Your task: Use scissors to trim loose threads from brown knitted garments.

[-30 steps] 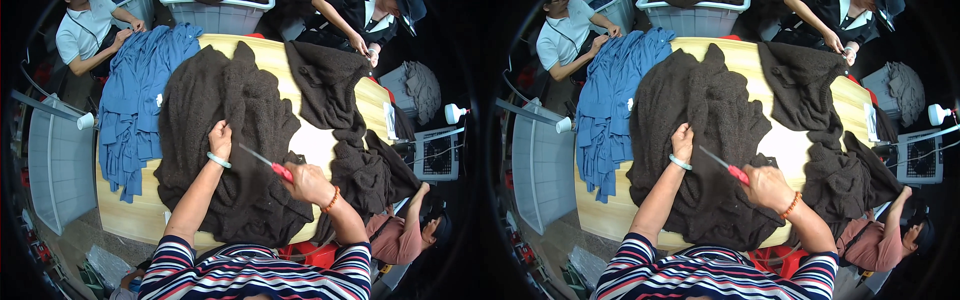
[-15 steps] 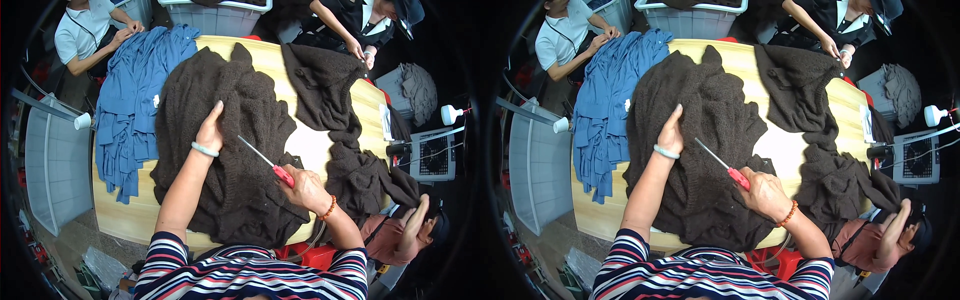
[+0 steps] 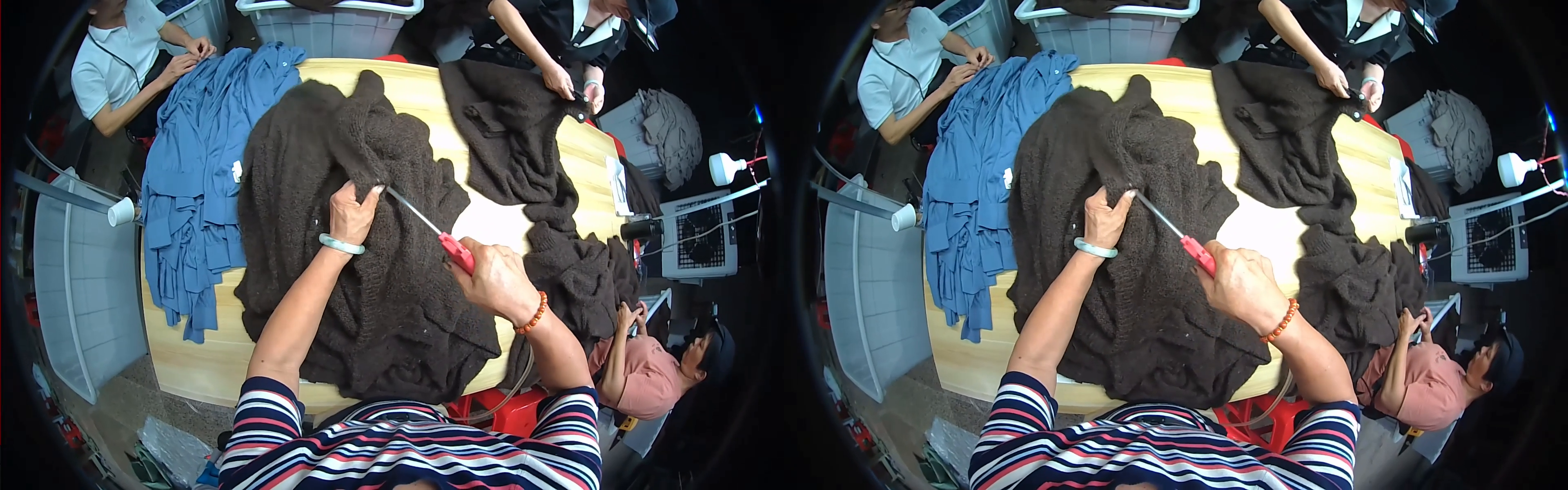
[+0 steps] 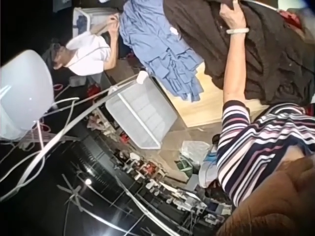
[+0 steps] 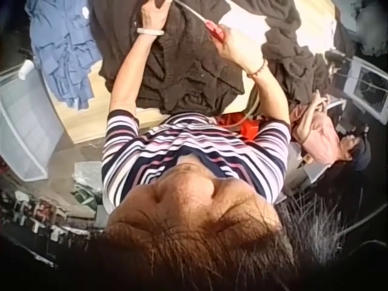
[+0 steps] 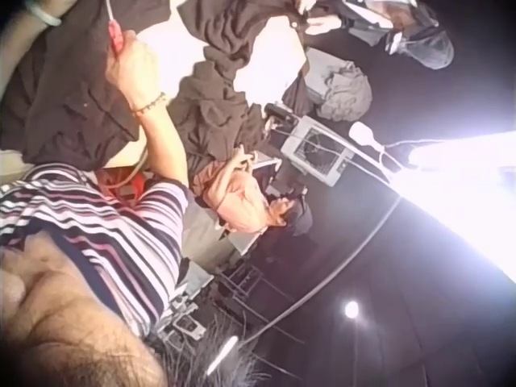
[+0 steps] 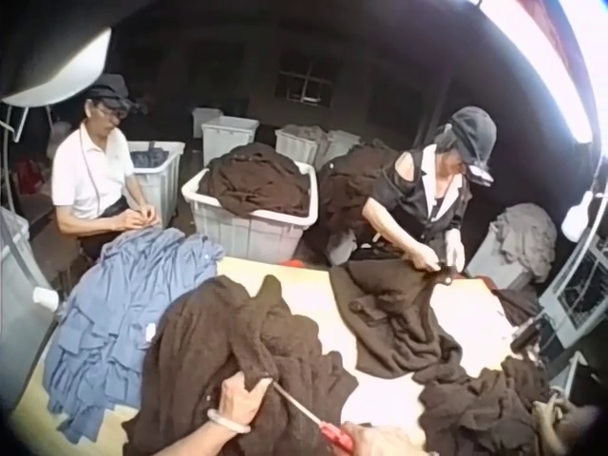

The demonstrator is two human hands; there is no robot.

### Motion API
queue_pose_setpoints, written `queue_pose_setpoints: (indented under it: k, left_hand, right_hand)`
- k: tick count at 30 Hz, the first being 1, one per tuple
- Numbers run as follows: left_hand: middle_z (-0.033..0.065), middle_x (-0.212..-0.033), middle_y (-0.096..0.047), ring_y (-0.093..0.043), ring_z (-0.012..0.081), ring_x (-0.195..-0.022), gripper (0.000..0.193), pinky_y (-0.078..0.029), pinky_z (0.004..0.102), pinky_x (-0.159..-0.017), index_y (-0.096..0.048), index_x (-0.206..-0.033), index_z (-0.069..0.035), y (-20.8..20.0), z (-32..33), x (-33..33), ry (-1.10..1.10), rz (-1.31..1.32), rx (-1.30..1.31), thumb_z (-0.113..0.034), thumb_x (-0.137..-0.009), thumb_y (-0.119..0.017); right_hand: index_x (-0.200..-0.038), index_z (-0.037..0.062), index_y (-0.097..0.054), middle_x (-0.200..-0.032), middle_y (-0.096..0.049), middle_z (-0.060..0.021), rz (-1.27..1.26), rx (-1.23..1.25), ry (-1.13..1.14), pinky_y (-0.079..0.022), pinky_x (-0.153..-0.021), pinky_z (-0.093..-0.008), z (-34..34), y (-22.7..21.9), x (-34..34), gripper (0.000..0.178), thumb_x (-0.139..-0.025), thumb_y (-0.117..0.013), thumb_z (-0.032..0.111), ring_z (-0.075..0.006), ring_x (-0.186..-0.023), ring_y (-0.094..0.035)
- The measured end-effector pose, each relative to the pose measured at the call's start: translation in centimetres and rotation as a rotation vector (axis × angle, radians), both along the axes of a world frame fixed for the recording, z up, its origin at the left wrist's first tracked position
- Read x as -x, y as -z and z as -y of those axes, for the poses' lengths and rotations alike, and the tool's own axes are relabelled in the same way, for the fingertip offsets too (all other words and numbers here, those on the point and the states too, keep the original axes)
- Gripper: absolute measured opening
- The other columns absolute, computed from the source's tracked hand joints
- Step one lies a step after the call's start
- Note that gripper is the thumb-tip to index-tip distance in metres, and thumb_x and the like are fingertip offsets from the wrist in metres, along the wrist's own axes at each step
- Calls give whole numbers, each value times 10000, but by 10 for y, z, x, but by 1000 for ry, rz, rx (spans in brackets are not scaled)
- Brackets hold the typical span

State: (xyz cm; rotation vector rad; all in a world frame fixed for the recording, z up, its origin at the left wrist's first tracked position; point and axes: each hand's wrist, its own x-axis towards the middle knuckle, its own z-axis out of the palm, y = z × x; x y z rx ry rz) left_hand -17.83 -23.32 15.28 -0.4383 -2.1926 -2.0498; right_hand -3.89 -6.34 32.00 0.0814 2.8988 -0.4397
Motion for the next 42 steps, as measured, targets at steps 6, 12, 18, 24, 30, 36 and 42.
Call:
queue_pose_setpoints:
  k: [6,12,18,24,30,36,42]
  left_hand:
    - [34,-867,-707,-589,79,-781,164,-491,267,-715,-671,-983,34,15,9,1,-15,35,23,-105,-896,-675]
    - [12,-838,-680,-556,66,-773,167,-481,259,-704,-663,-978,39,10,13,1,12,156,-67,-114,-910,-664]
    - [5,-917,-667,-560,53,-833,173,-479,234,-748,-637,-1024,38,30,15,-38,74,412,143,-114,-943,-624]
    - [-65,-810,-575,-464,19,-721,110,-423,217,-647,-593,-885,-28,43,23,-55,-87,497,-295,-91,-974,-574]
    - [99,-910,-631,-610,216,-727,256,-519,336,-696,-616,-1110,-12,-22,83,-96,-321,-45,82,-107,-877,-664]
    - [72,-900,-643,-597,147,-730,489,-489,269,-622,-606,-1109,39,100,244,-124,-606,677,314,-282,-793,-796]
    - [29,-905,-673,-589,92,-678,455,-456,225,-497,-648,-1109,-32,70,241,-125,-452,876,176,-306,-784,-811]
  right_hand:
    - [-949,51,-612,-706,-643,-218,111,4,19,-515,-703,-485,3,-1,3,233,-869,-647,267,-416,-731,-656]
    - [-936,51,-576,-687,-630,-207,94,54,-111,-503,-681,-490,0,13,-2,221,-877,-640,255,-417,-710,-646]
    - [-928,57,-579,-670,-619,-199,157,50,-171,-490,-641,-487,-4,16,-20,215,-851,-666,237,-410,-681,-633]
    - [-879,48,-571,-649,-594,-209,329,98,-269,-488,-602,-475,3,-4,-46,215,-824,-690,218,-412,-657,-614]
    - [-956,61,-595,-737,-627,-213,237,172,-80,-504,-649,-457,-5,9,-55,190,-830,-680,175,-404,-726,-638]
    - [-973,56,-590,-776,-631,-215,235,221,-89,-501,-675,-459,1,19,-52,188,-849,-667,174,-414,-757,-635]
    - [-950,44,-575,-726,-600,-223,174,303,-95,-481,-660,-461,1,20,-57,171,-834,-655,140,-441,-725,-607]
